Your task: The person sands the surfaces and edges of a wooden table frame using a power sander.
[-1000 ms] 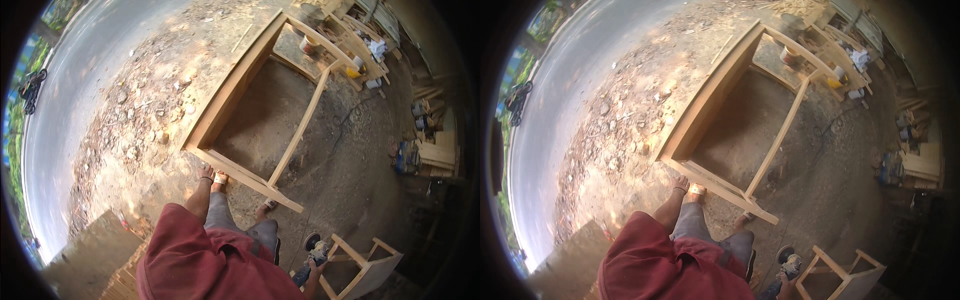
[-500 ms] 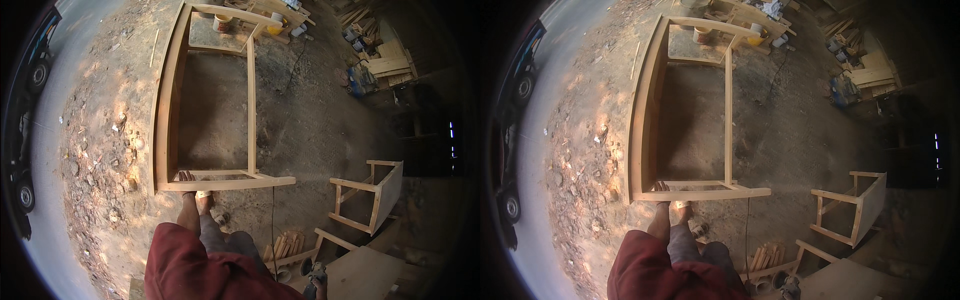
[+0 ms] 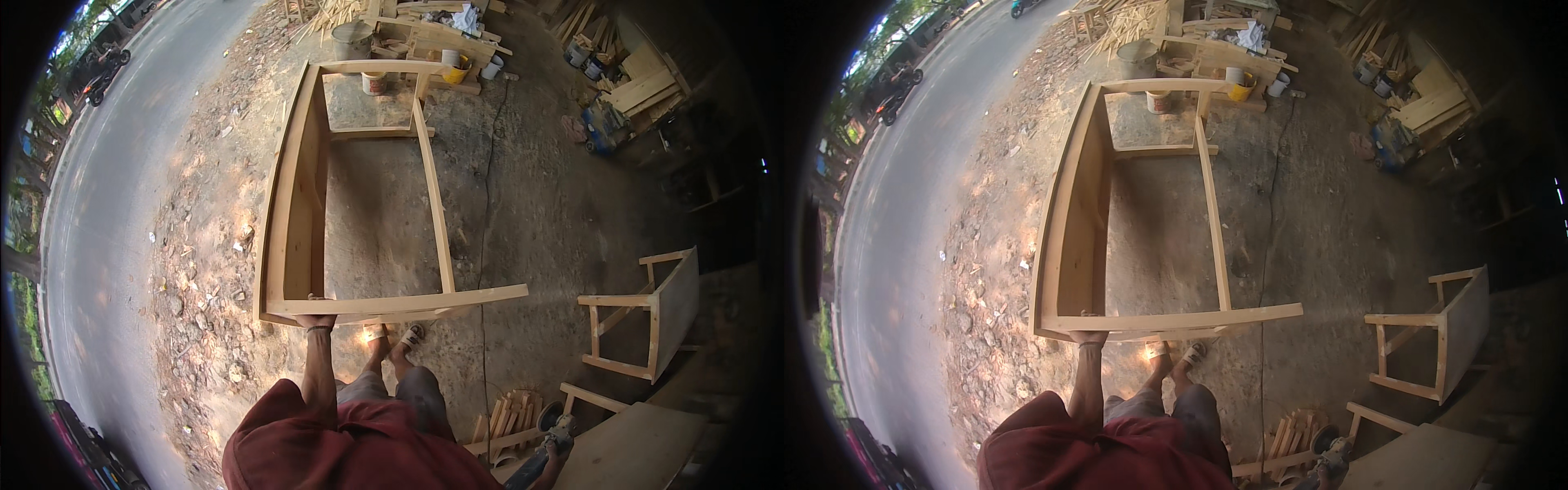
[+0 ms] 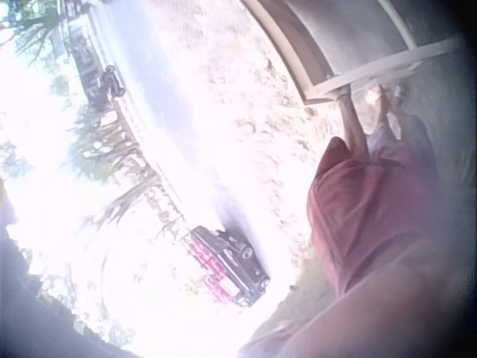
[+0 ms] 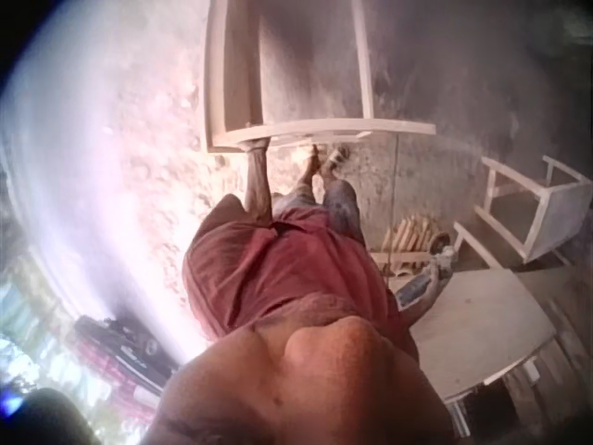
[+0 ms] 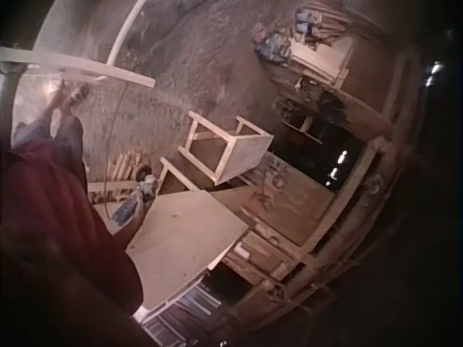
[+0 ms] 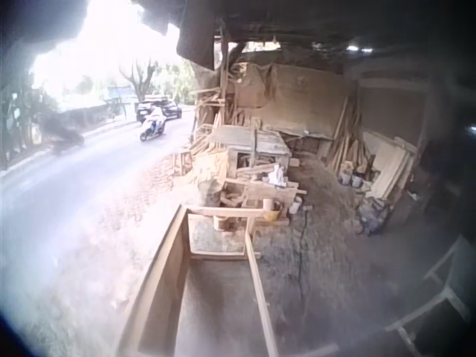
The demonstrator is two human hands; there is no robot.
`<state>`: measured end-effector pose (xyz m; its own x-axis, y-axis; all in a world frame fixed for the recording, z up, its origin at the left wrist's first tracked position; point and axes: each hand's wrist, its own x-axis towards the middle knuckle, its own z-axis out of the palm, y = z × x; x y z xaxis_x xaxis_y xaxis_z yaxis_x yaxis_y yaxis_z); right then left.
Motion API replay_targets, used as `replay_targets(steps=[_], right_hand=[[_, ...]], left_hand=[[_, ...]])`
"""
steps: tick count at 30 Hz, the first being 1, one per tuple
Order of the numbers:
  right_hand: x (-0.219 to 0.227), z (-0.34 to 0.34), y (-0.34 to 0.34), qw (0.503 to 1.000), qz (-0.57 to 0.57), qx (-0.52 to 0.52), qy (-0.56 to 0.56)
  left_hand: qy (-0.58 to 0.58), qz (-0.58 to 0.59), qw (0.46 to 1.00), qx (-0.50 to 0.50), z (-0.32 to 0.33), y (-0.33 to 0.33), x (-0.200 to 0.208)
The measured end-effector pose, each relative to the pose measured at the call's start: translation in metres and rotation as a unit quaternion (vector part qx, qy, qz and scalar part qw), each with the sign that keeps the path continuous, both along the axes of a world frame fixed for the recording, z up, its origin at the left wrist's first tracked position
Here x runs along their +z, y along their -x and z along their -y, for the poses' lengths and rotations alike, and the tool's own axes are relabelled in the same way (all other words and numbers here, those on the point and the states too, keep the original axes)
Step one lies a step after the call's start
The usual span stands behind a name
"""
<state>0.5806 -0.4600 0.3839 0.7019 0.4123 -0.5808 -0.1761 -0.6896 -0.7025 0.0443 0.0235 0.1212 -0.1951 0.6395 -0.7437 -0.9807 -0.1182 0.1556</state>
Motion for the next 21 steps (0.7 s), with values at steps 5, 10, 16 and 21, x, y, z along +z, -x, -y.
replay_targets(steps=[5,10,16,21], right_hand=[[0.028,-0.028,-0.014,0.998,0.013,-0.058,-0.034],[0.039,-0.073,-0.021,0.99,0.02,-0.098,-0.099],[0.027,-0.163,0.017,0.972,-0.014,-0.129,-0.197],[0.043,-0.24,0.061,0.952,-0.021,-0.156,-0.261]], left_hand=[[-0.033,-0.073,0.996,-0.038,-0.003,0.01,0.155],[-0.196,-0.114,0.974,-0.01,-0.074,-0.002,0.294],[-0.399,-0.121,0.907,0.061,-0.24,-0.019,0.369],[-0.434,-0.206,0.877,0.009,-0.371,-0.029,0.415]])
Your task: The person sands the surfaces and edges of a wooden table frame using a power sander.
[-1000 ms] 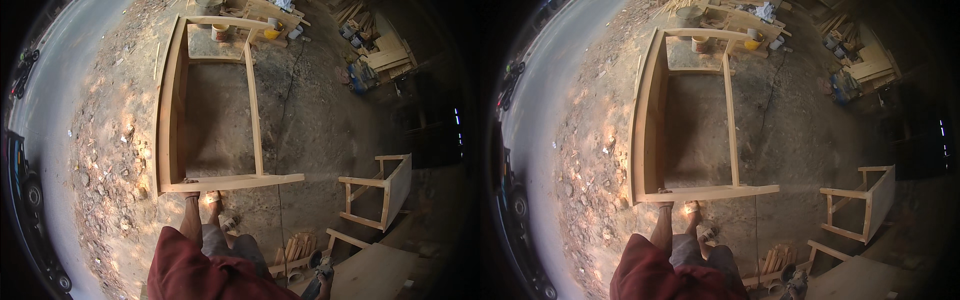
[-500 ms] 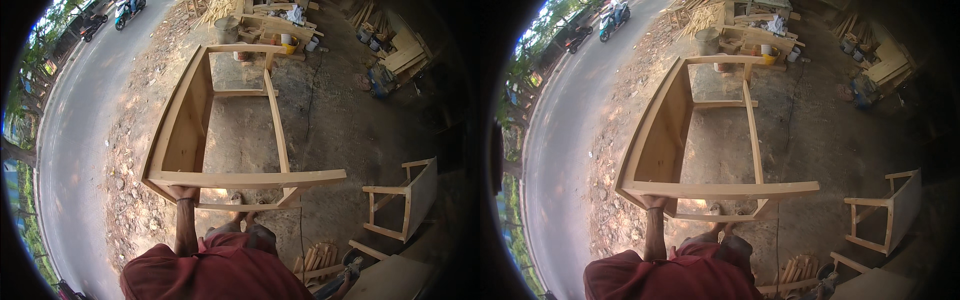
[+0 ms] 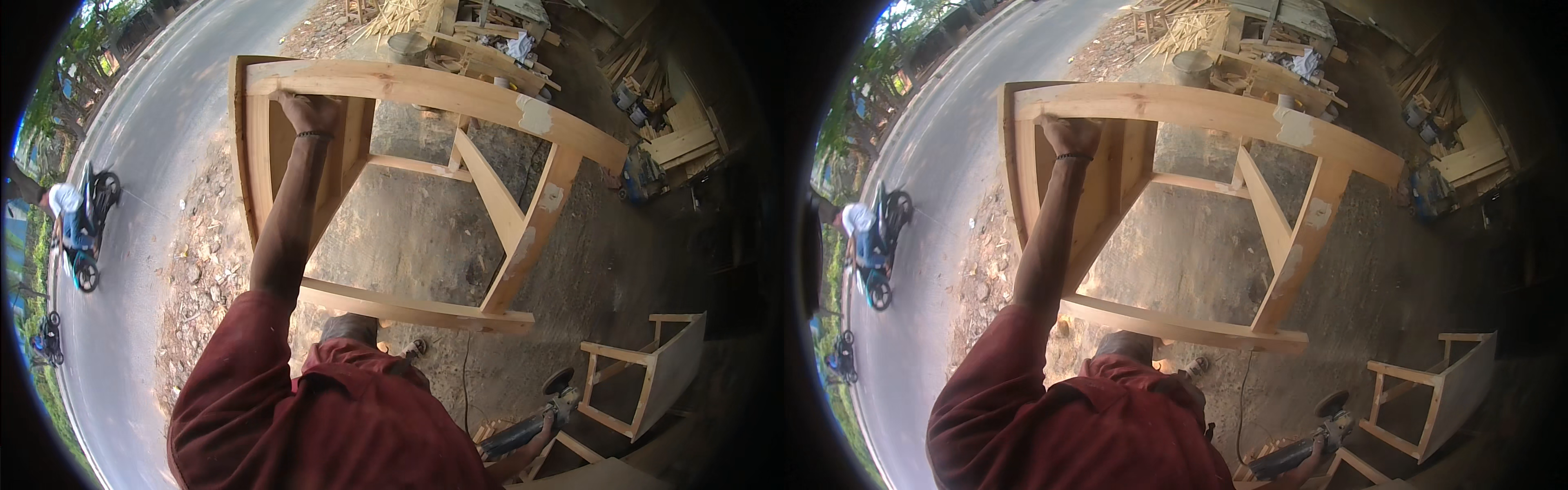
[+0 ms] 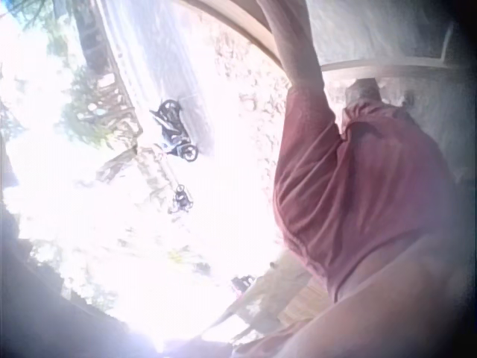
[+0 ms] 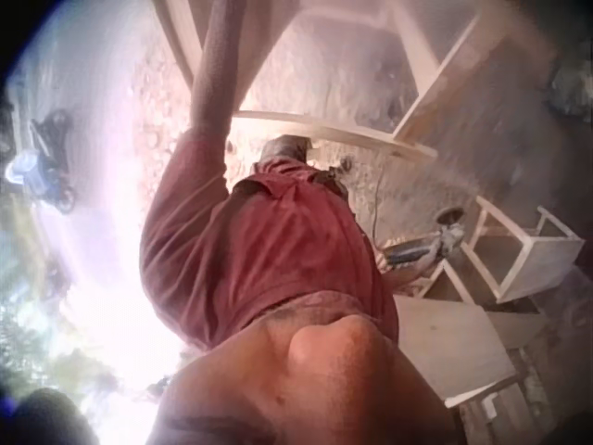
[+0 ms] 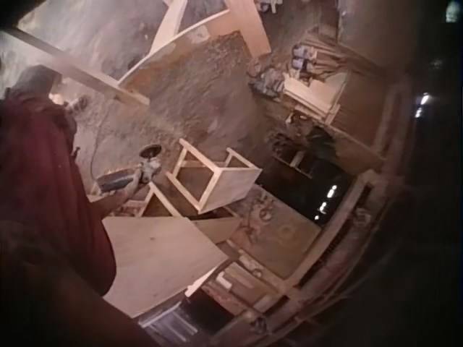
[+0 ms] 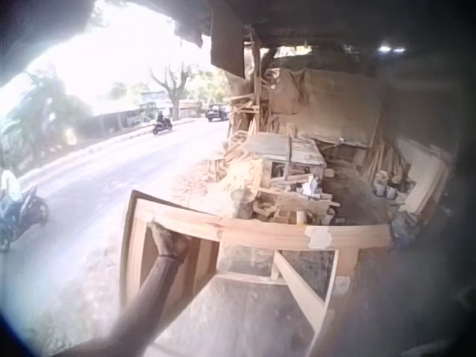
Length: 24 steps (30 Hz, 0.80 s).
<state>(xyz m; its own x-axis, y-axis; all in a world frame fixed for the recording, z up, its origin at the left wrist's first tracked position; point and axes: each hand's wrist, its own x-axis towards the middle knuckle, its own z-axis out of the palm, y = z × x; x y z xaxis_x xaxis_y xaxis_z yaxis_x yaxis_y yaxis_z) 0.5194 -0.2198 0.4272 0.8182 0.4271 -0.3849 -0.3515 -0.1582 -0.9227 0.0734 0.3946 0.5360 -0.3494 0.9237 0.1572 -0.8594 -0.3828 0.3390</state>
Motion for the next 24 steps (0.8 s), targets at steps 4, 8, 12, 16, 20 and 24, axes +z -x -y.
replay_targets(steps=[4,8,12,16,20,24], right_hand=[[0.021,-0.053,0.033,0.999,0.008,-0.032,-0.041],[0.04,-0.113,0.081,0.996,0.004,-0.065,-0.069],[0.051,-0.163,0.14,0.991,-0.028,-0.087,-0.1],[0.058,-0.219,0.189,0.983,-0.086,-0.072,-0.147],[0.058,-0.285,0.199,0.937,-0.17,0.159,-0.261],[0.068,-0.352,0.214,0.911,-0.178,0.23,-0.293]], left_hand=[[0.005,-0.069,0.997,-0.033,-0.045,-0.007,0.033],[-0.007,-0.11,0.989,-0.1,-0.071,0.007,0.047],[-0.042,-0.169,0.978,-0.118,-0.085,0.014,0.032],[-0.037,-0.126,0.98,-0.147,-0.082,0.016,0.035],[-0.02,-0.143,0.976,-0.164,-0.07,0.02,0.039],[-0.005,-0.16,0.968,-0.191,-0.073,0.027,0.032]])
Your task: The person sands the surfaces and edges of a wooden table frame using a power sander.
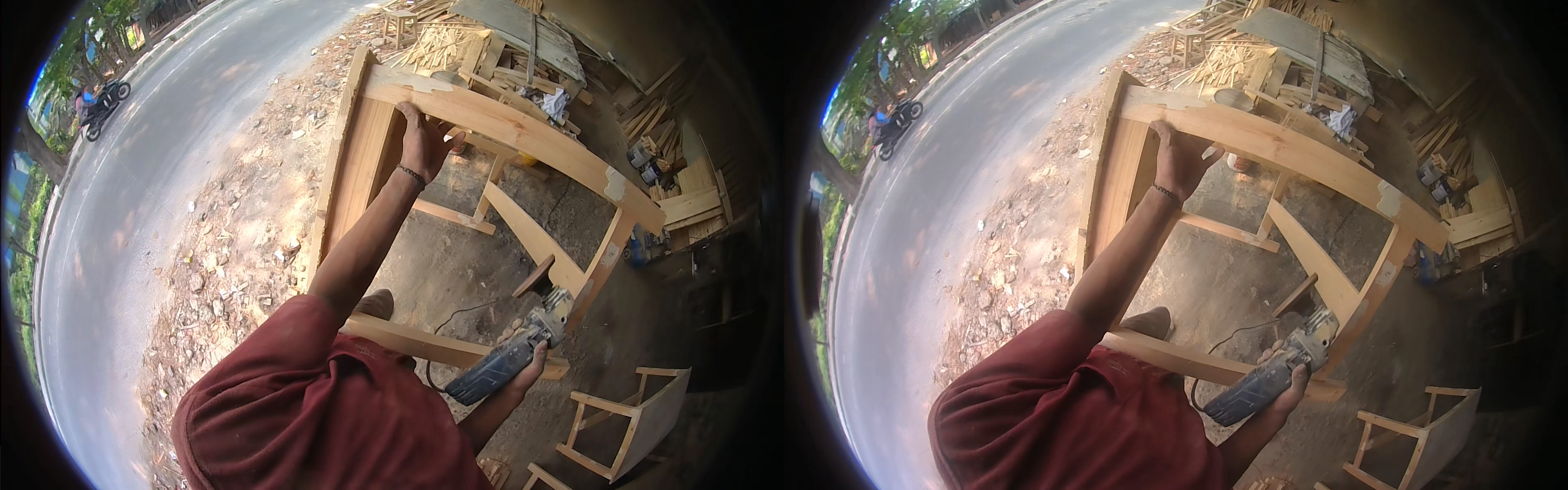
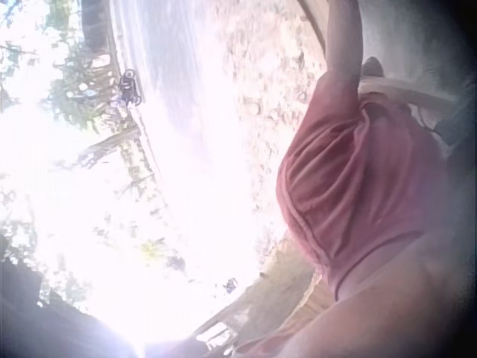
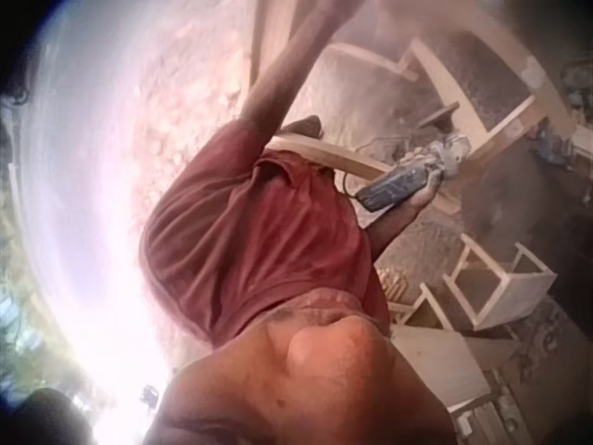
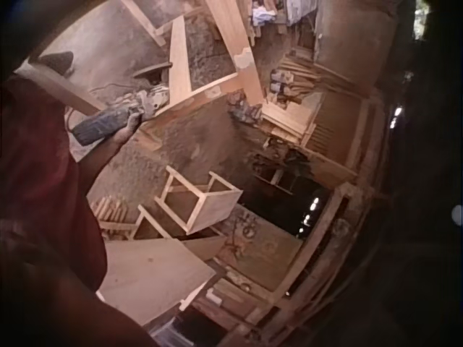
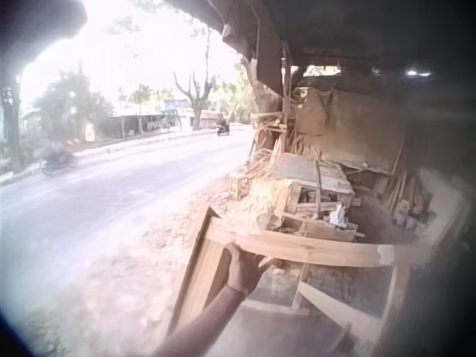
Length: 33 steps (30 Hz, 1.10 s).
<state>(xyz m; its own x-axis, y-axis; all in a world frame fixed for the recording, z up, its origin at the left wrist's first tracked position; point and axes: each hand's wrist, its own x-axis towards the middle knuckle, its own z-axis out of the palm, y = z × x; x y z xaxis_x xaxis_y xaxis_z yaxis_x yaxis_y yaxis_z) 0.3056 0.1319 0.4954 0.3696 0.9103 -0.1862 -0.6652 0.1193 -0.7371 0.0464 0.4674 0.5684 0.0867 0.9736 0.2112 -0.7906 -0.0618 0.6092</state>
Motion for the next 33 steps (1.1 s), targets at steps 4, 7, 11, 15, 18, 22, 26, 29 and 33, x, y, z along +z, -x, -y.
replay_targets(steps=[4,7,11,15,18,22,26,29,33], right_hand=[[0.017,-0.044,0.014,0.994,0.07,0.075,-0.045],[0.031,-0.063,0.019,0.985,0.112,0.104,-0.083],[0.058,-0.103,0.044,0.972,0.162,0.076,-0.151],[0.085,-0.128,0.079,0.953,0.179,0.122,-0.212],[0.078,-0.139,0.083,0.923,0.265,0.099,-0.262],[0.039,-0.139,0.077,0.939,0.281,0.053,-0.189],[0.024,-0.129,0.08,0.973,0.128,0.109,-0.157],[0.022,-0.124,0.08,0.987,0.069,0.089,-0.116],[0.027,-0.123,0.072,0.986,0.128,0.092,-0.058]], left_hand=[[0.089,0.005,0.995,-0.043,0.031,0.009,0.006],[0.102,-0.13,0.979,-0.118,0.091,0.005,-0.02],[-0.028,-0.251,0.923,-0.291,0.194,-0.009,-0.055],[-0.033,-0.297,0.905,-0.304,0.252,-0.016,-0.032],[-0.114,-0.404,0.897,-0.138,0.246,-0.009,-0.04],[-0.055,-0.502,0.857,-0.105,0.249,-0.004,-0.037],[-0.069,-0.539,0.838,-0.052,0.258,-0.012,-0.056],[-0.066,-0.56,0.823,-0.073,0.262,-0.016,-0.053],[-0.076,-0.557,0.824,-0.069,0.264,-0.025,-0.063]])
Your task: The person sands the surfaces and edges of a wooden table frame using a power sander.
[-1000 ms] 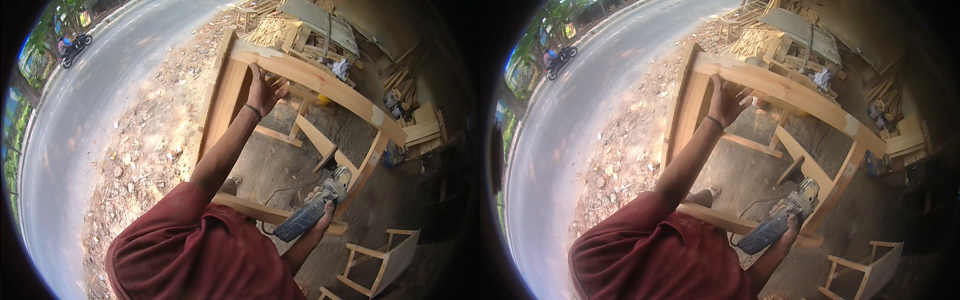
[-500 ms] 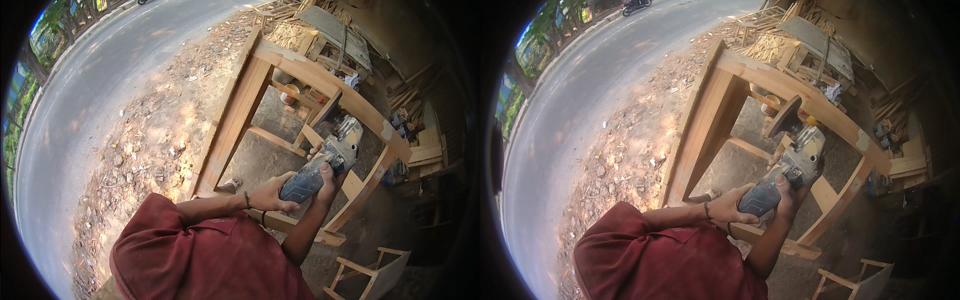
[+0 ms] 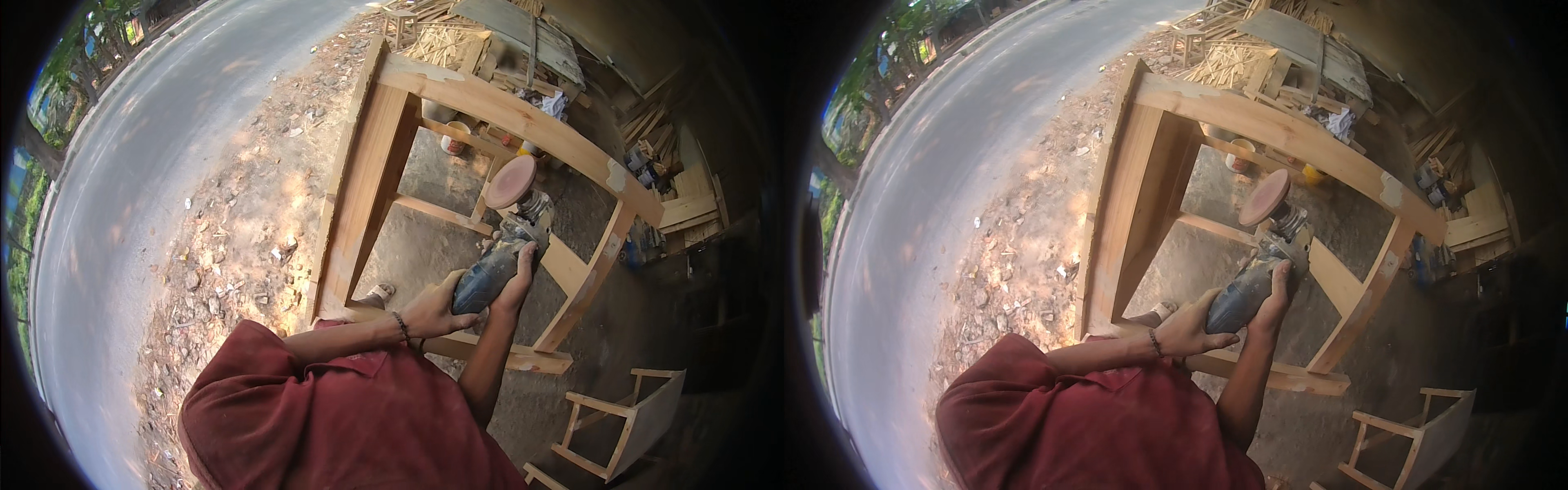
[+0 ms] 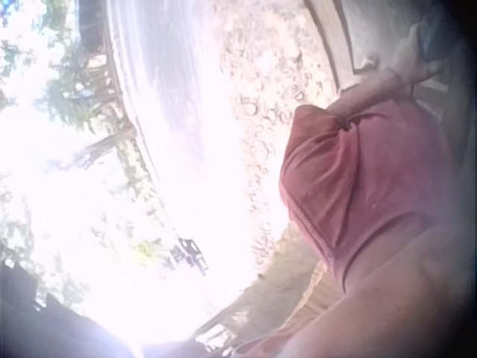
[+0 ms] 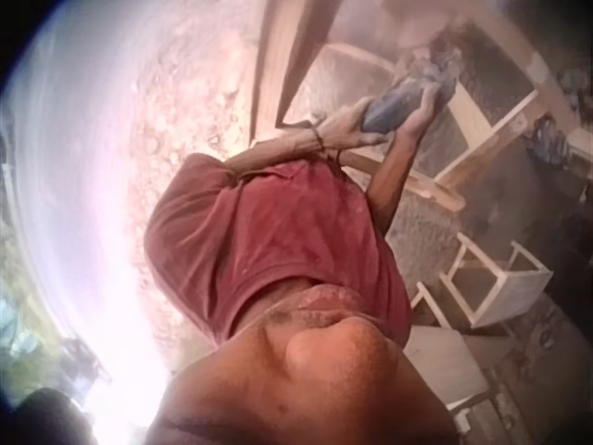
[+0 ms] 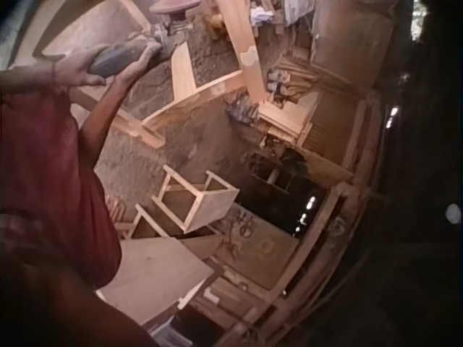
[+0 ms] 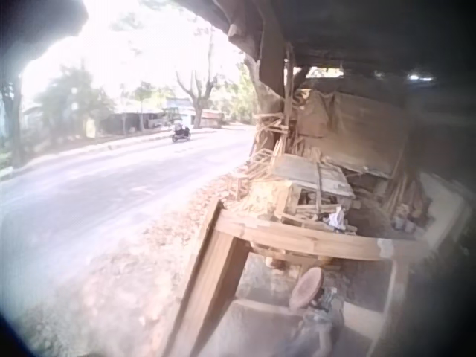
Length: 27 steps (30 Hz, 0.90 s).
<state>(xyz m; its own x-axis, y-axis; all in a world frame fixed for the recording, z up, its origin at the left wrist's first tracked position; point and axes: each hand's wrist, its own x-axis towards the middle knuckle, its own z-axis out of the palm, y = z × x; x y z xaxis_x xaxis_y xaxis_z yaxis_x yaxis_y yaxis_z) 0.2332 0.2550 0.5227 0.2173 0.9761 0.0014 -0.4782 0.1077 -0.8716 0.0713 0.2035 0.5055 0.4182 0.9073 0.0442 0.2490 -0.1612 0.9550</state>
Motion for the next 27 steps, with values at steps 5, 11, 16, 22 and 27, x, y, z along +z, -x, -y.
replay_targets(steps=[5,11,16,22,27], right_hand=[[-0.004,0.009,0.008,0.964,-0.204,0.118,-0.12],[0.033,-0.011,0.006,0.973,0.185,-0.036,-0.132],[0.106,-0.027,0.028,0.893,0.418,-0.092,-0.14],[0.145,-0.071,0.059,0.861,0.487,-0.085,-0.12],[0.142,-0.072,0.045,0.843,0.521,-0.104,-0.086]], left_hand=[[0.074,0.078,0.991,-0.084,0.001,0.014,0.019],[-0.127,-0.301,0.931,-0.16,-0.027,0.066,0.08],[-0.379,-0.092,0.841,0.375,-0.093,0.139,0.098],[-0.265,-0.18,0.854,0.411,-0.172,0.14,0.085],[-0.328,-0.241,0.82,0.402,-0.169,0.136,0.075]])
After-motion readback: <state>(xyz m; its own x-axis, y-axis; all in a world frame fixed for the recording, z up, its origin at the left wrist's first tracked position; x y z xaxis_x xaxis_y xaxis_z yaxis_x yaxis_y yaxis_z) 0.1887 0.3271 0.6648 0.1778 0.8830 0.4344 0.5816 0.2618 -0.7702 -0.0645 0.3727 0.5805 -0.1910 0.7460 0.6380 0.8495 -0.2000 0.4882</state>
